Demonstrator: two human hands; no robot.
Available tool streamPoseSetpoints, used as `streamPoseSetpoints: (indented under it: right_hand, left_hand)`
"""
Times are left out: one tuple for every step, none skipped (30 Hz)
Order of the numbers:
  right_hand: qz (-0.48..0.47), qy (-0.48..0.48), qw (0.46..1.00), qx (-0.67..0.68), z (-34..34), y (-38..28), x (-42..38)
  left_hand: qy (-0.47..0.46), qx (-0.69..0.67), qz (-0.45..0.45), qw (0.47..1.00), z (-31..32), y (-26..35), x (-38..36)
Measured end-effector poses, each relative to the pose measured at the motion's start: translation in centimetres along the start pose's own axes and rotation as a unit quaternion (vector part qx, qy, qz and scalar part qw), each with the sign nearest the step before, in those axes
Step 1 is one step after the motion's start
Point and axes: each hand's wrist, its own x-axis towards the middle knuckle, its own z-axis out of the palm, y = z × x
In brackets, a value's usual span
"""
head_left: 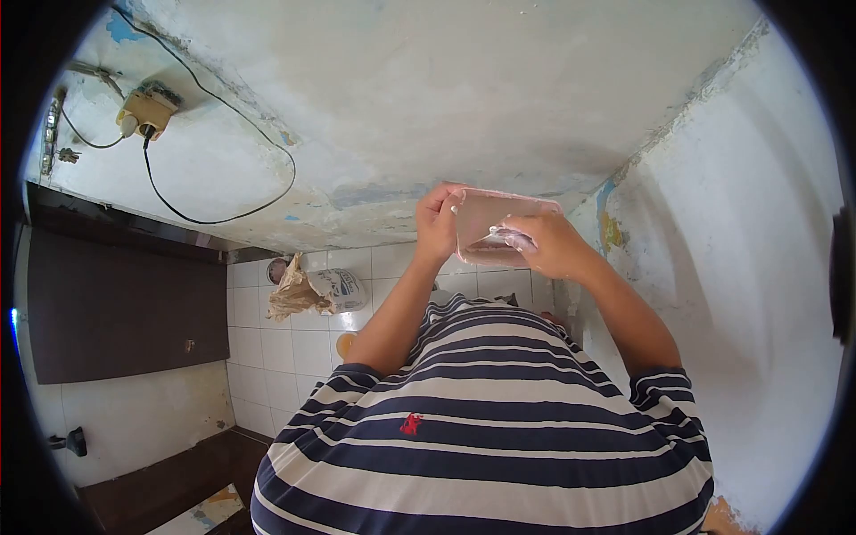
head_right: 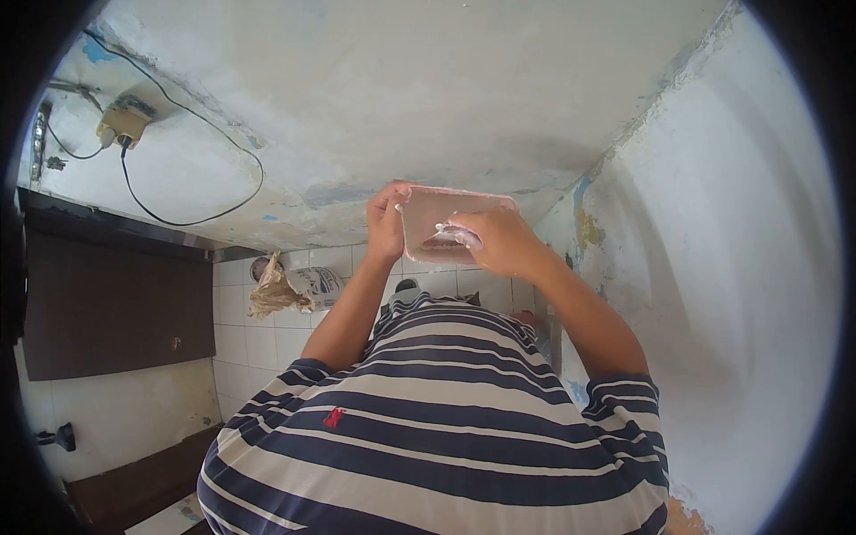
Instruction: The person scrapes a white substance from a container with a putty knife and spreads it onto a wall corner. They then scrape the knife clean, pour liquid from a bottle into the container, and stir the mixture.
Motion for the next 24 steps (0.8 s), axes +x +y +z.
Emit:
streamPoseSetpoints:
  right_hand:
    - [0.001,0.001,1.000,0.001,-0.4,-0.1,0.2]
    - [0.005,-0.024,1.000,0.019,-0.9,-0.3,0.4]
    - [0.008,-0.049,0.998,0.038,-1.2,-0.4,0.7]
    - [0.009,-0.050,0.998,0.041,-1.1,-0.1,0.8]
    - [0.028,-0.061,0.996,0.058,-1.0,0.2,0.9]
    - [0.047,-0.072,0.994,0.074,-1.0,0.6,1.1]
    - [0.048,-0.071,0.993,0.075,-1.3,1.0,1.4]
    - [0.072,-0.103,0.988,0.094,-1.7,1.3,1.8]
    - [0.097,-0.135,0.980,0.113,-1.9,1.6,1.9]
    - [0.097,-0.134,0.980,0.113,-1.9,2.1,1.8]
    - [0.094,-0.103,0.977,0.160,-1.6,2.7,1.7]
    - [0.091,-0.072,0.971,0.208,-1.4,3.3,1.6]
    - [0.089,-0.073,0.971,0.208,-1.5,3.9,1.5]
    - [0.109,-0.049,0.961,0.249,-1.5,4.4,1.4]
    - [0.129,-0.026,0.948,0.290,-1.7,4.5,1.4]
    - [0.130,-0.026,0.947,0.291,-1.9,4.5,1.3]
    - [0.147,-0.004,0.951,0.272,-2.3,4.5,1.1]
    - [0.165,0.019,0.953,0.252,-2.5,4.4,1.0]
    - [0.167,0.021,0.953,0.253,-2.2,4.5,0.9]
    - [0.140,0.027,0.968,0.207,-1.7,4.6,0.7]
    - [0.113,0.033,0.980,0.160,-1.3,4.1,0.7]
    - [0.117,0.034,0.979,0.162,-1.0,3.5,0.6]
    - [0.082,0.055,0.988,0.122,-0.6,2.7,0.7]
    - [0.045,0.076,0.993,0.081,-0.4,1.9,0.7]
  left_hand:
    - [-0.006,-0.010,-0.030,0.999,0.0,-0.2,-0.1]
    - [-0.011,-0.019,-0.060,0.998,0.1,-0.5,-0.3]
    - [-0.010,-0.019,-0.062,0.998,0.0,-0.8,-0.4]
    - [-0.007,-0.011,-0.073,0.997,0.0,-1.2,-0.4]
    - [-0.005,-0.004,-0.084,0.996,-0.2,-1.5,-0.4]
    - [-0.005,-0.003,-0.085,0.996,-0.3,-1.7,-0.4]
    - [-0.005,-0.013,-0.097,0.995,-0.3,-1.9,-0.3]
    - [-0.006,-0.023,-0.110,0.994,-0.4,-2.0,-0.3]
    - [-0.007,-0.023,-0.110,0.994,-0.4,-2.0,-0.2]
    - [-0.008,-0.033,-0.129,0.991,-0.4,-2.0,-0.1]
    - [-0.008,-0.042,-0.147,0.988,-0.4,-2.0,0.0]
    - [-0.007,-0.041,-0.147,0.988,-0.5,-2.0,0.1]
    - [-0.005,-0.043,-0.155,0.987,-0.6,-2.1,0.1]
    - [-0.004,-0.044,-0.163,0.986,-0.7,-2.2,0.2]
    - [-0.003,-0.044,-0.163,0.986,-0.8,-2.5,0.2]
    - [0.001,-0.042,-0.167,0.985,-0.8,-2.8,0.1]
    - [0.005,-0.039,-0.171,0.984,-0.9,-3.1,0.0]
    - [0.002,-0.039,-0.174,0.984,-0.9,-3.3,-0.1]
    - [0.004,-0.035,-0.178,0.983,-0.8,-3.4,-0.1]
    - [0.006,-0.031,-0.182,0.983,-0.7,-3.5,-0.1]
    - [0.004,-0.030,-0.185,0.982,-0.6,-3.5,0.0]
    - [0.016,-0.026,-0.183,0.983,-0.3,-3.5,0.0]
    - [0.029,-0.022,-0.181,0.983,-0.1,-3.5,0.0]
    - [0.028,-0.022,-0.181,0.983,0.1,-3.6,0.1]
